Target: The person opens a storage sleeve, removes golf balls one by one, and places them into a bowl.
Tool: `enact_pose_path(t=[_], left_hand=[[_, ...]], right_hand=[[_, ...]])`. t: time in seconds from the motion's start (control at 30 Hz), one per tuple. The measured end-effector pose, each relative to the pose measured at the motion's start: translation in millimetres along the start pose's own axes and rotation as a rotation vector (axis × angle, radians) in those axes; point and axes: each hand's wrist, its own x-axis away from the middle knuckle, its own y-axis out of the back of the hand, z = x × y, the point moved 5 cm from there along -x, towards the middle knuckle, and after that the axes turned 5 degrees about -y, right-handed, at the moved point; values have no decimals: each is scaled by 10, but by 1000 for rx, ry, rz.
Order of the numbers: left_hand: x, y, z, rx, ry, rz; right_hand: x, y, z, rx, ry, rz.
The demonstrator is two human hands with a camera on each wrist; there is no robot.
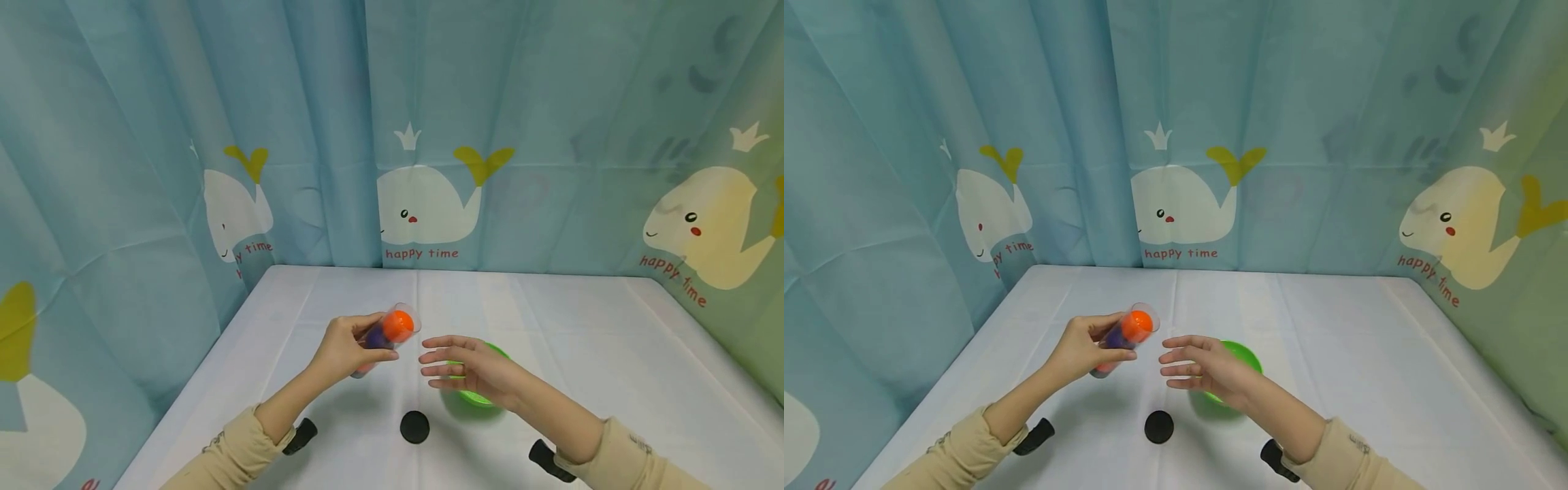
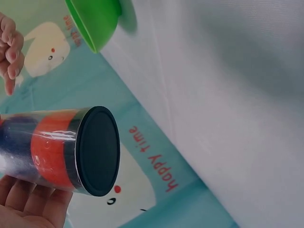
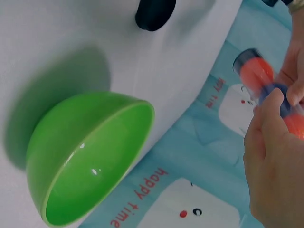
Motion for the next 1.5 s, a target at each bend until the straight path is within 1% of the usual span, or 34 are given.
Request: enact_pose_path(t=[0.13,0.27,0.5,0.67,0.83,1.0,1.17,1.23,1.33,1.43,1.5], left_hand=[[-13,-3,-15,-6,3,0],[-22,-9,-36,-33,-17,8],[-20,-36,-43,-83,-59,19],[-25,-56,-61,-148,-126,22],[-33,-58,-76,-213,-177,26],[-18,-71,-100,-275,-197,53],[-7,-96,-125,-327,-204,76],[-8,-102,-145,-362,-219,76],[-16,-115,-188,-446,-268,74],[-24,-138,-230,-532,-332,80],[-28,-157,-244,-572,-356,92]], right_hand=[[-9,52,41,-2,-11,3],[-28,113,63,-25,-4,8],[-39,146,58,-123,-17,17],[-45,162,36,-187,-33,3],[-62,191,38,-202,-31,-5],[-92,202,49,-207,-31,0],[-129,202,24,-248,-67,-33],[-137,200,10,-259,-75,-40],[-134,191,0,-267,-74,-39],[-127,180,-6,-282,-66,-44],[-125,172,-13,-293,-58,-52]])
